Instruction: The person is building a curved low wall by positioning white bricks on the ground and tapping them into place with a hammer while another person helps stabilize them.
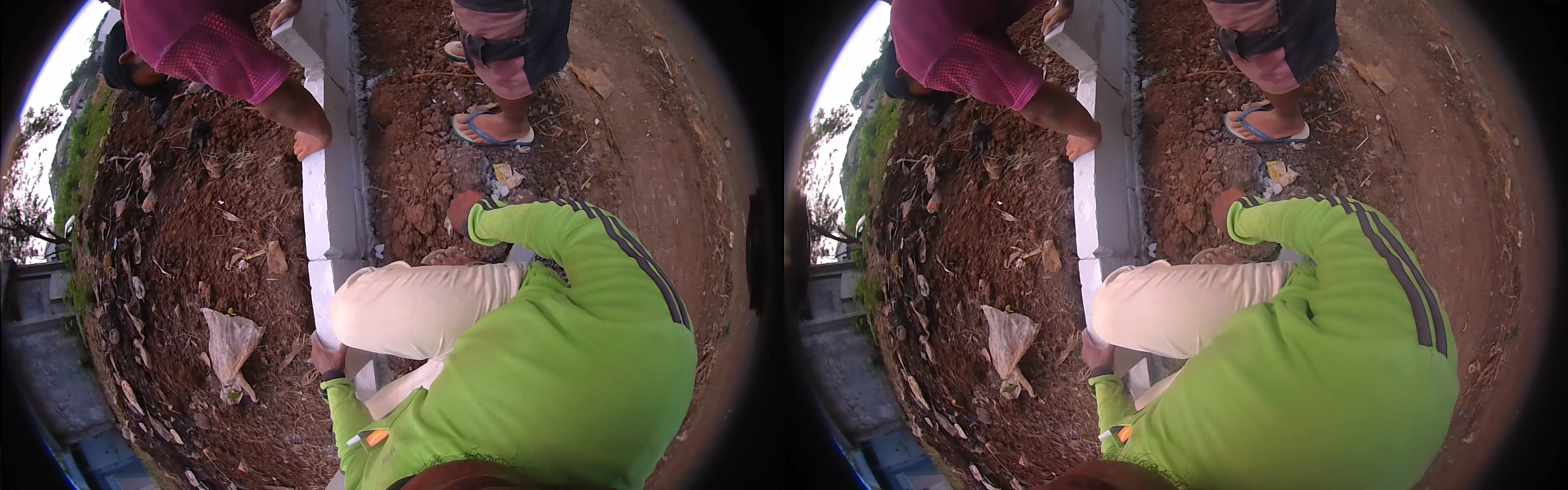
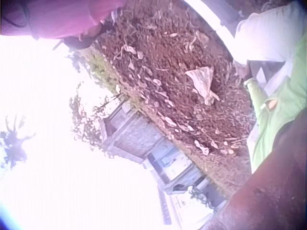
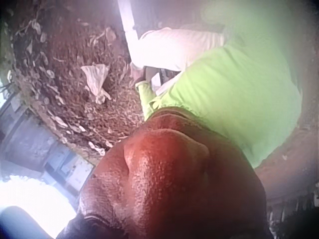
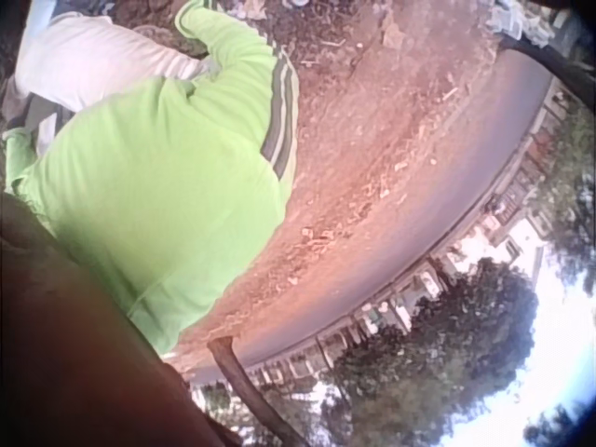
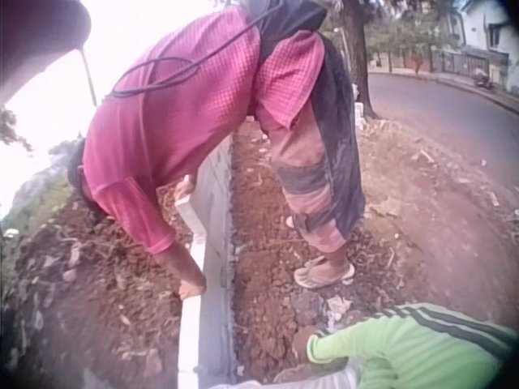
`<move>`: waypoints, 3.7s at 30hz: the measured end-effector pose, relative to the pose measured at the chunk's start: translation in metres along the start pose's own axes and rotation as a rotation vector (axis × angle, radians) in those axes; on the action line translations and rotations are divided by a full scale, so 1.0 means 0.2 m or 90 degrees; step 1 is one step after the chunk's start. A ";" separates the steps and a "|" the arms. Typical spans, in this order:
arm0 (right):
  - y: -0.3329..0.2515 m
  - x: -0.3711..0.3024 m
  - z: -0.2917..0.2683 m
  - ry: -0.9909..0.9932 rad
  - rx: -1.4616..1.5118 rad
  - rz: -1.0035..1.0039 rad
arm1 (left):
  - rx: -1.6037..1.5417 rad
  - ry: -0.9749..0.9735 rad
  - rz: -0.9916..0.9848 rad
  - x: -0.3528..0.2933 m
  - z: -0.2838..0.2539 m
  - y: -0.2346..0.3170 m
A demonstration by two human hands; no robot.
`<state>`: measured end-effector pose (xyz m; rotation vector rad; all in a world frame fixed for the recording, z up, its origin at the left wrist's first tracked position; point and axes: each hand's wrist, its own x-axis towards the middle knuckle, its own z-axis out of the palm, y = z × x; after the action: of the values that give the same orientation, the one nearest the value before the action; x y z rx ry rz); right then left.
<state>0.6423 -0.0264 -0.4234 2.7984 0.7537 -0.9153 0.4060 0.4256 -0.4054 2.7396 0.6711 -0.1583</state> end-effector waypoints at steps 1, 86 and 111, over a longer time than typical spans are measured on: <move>0.00 0.01 -0.01 -0.010 0.008 -0.001 | 0.006 0.004 -0.004 0.00 0.00 -0.01; 0.03 0.00 0.00 -0.048 -0.081 0.014 | -0.052 -0.024 -0.012 0.63 0.03 0.47; -0.60 0.46 -0.35 -0.138 -0.062 -0.415 | -0.050 -0.004 -0.008 0.17 0.04 -0.02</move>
<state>0.6840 0.1341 -0.4134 2.3276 1.6590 -1.1921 0.4332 0.4420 -0.4198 2.6596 0.6781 -0.1407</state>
